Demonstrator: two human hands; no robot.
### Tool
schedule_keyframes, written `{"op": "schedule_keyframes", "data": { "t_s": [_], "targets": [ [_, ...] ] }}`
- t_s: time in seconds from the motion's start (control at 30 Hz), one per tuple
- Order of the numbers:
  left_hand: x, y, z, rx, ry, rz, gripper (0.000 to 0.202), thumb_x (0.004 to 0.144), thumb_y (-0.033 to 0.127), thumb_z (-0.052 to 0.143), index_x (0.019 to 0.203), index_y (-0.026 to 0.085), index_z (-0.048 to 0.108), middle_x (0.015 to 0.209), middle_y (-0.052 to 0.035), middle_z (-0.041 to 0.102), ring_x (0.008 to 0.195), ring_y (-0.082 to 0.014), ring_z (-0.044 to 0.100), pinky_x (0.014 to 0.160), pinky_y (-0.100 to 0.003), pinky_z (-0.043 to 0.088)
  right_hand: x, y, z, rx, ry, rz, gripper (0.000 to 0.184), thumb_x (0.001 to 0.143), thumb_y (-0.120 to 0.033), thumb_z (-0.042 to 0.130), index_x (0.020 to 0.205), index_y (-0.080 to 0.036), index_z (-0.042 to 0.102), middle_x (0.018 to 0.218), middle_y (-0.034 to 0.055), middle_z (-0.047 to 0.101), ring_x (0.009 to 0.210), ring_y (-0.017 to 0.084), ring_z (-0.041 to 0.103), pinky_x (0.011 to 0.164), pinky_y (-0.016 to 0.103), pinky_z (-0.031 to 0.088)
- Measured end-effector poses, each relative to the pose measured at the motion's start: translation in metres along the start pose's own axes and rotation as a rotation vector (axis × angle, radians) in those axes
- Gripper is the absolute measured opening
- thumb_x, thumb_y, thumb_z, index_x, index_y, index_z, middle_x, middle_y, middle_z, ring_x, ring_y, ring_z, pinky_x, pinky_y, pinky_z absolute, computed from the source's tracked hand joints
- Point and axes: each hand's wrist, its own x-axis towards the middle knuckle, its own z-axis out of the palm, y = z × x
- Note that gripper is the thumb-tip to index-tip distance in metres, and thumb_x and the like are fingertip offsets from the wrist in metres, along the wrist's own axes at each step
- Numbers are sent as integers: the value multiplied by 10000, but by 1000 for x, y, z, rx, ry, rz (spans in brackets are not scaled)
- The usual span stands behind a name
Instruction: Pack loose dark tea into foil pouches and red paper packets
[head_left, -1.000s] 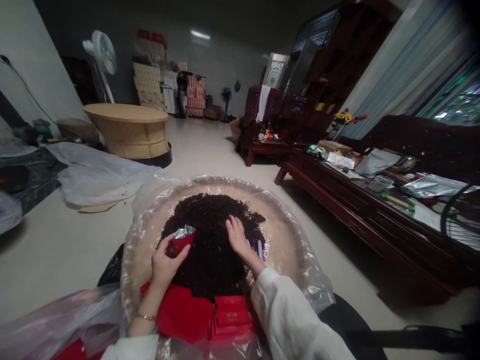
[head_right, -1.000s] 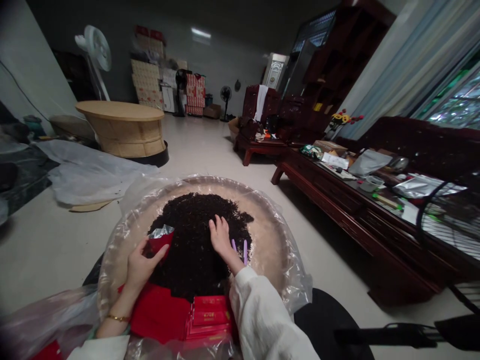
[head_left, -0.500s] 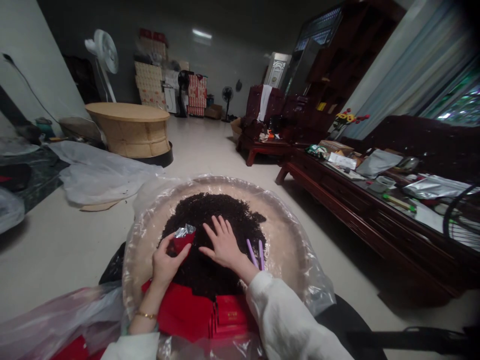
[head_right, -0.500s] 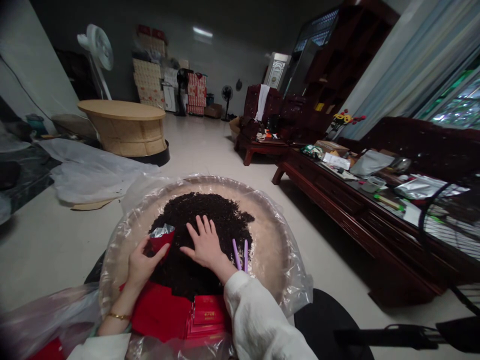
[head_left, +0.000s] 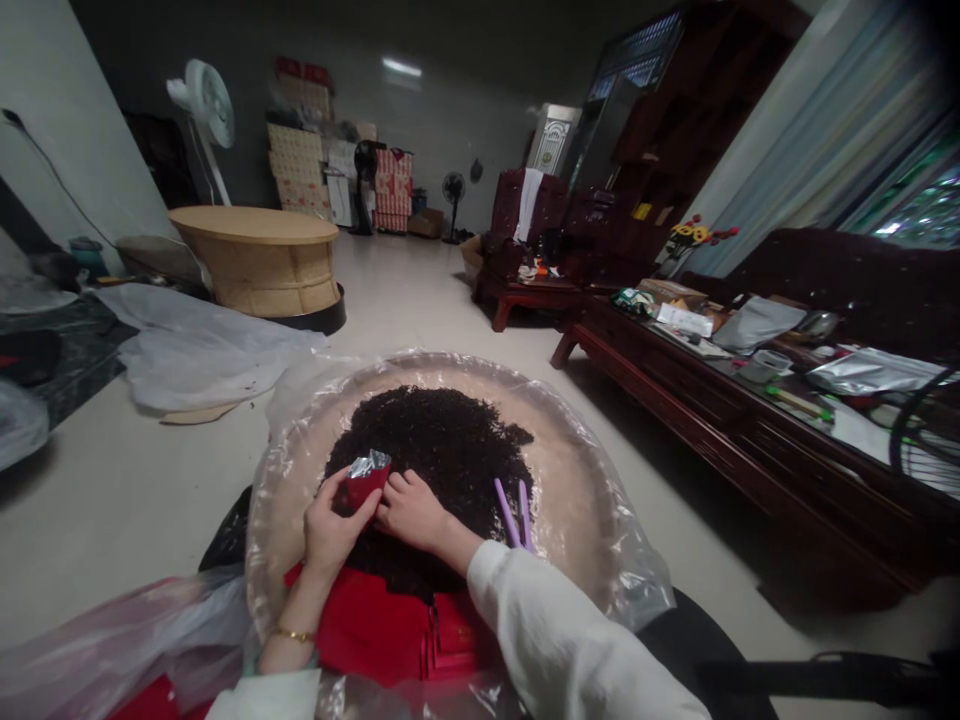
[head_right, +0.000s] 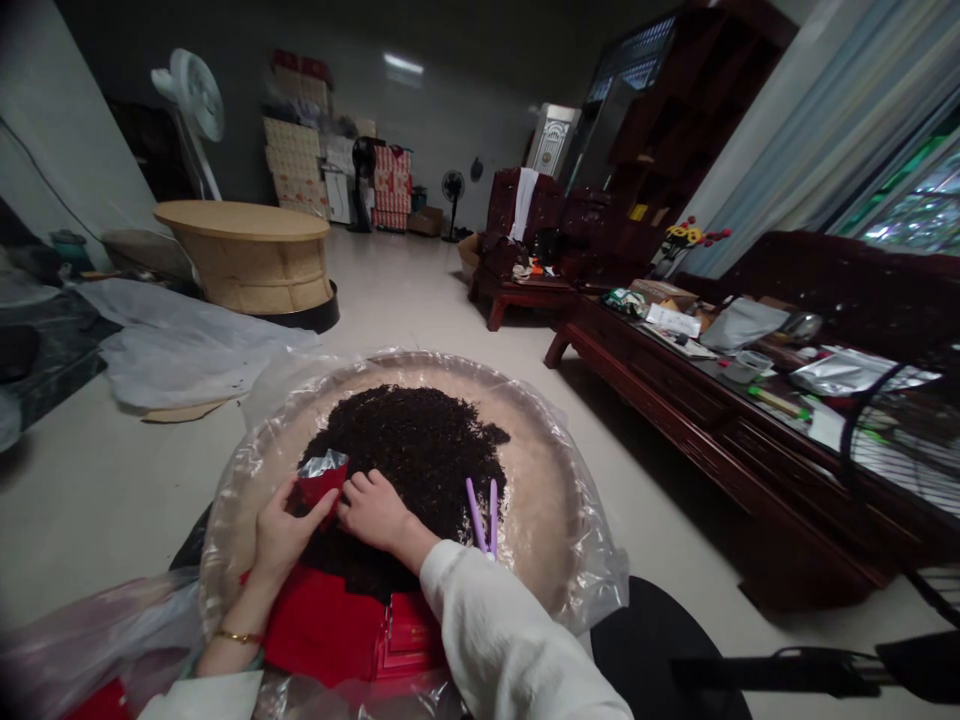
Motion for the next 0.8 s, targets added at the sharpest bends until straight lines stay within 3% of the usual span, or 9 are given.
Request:
{"op": "schedule_keyframes", "data": {
  "t_s": [0.1, 0.27, 0.43, 0.53, 0.67, 0.8],
  "targets": [
    [0, 0, 0, -11, -7, -3, 564, 617, 519, 713, 1027, 140, 632, 941, -101, 727, 760, -214, 693, 736, -341, 580, 2, 1, 1, 18, 5, -26, 196, 948, -284, 513, 921, -178, 675, 926, 76, 647, 925, 207, 501, 731, 334, 382],
    [0, 1, -2, 20, -2, 7, 543, 620, 510, 714, 1018, 149, 638, 886, -82, 730, 712, -212, 688, 695, -345, 584, 2, -2, 1, 28, 8, -38, 321, 870, -463, 609, 972, -167, 681, 998, 95, 647, 960, 231, 486, 719, 337, 377],
    [1, 2, -3, 23, 3, 20, 538, 615, 516, 715, 1006, 155, 640, 848, -68, 730, 685, -205, 686, 677, -334, 587, 5, -3, 2, 51, -16, -44, 186, 924, -303, 561, 897, -179, 697, 942, 80, 656, 904, 206, 502, 678, 320, 372],
    [0, 3, -3, -9, 27, -3, 557, 605, 511, 725, 1016, 147, 635, 818, -62, 726, 683, -211, 689, 676, -341, 590, 4, 2, -3, 58, 12, -13, 232, 938, -346, 534, 888, -183, 692, 895, 73, 650, 877, 204, 507, 668, 315, 376],
    [-1, 5, -2, -29, 96, -6, 573, 601, 509, 734, 1028, 140, 633, 845, -70, 725, 714, -215, 691, 719, -361, 591, 0, 16, -12, 228, 124, 180, 361, 933, -467, 502, 794, -187, 684, 824, 72, 635, 829, 200, 519, 657, 304, 385],
    [-2, 5, -1, -20, 61, 17, 561, 619, 519, 722, 1033, 151, 629, 847, -61, 725, 712, -208, 685, 712, -351, 588, -3, 32, -18, 781, 518, 596, 404, 881, -531, 541, 687, -193, 651, 729, 27, 608, 747, 167, 538, 678, 282, 409]
  ]
}}
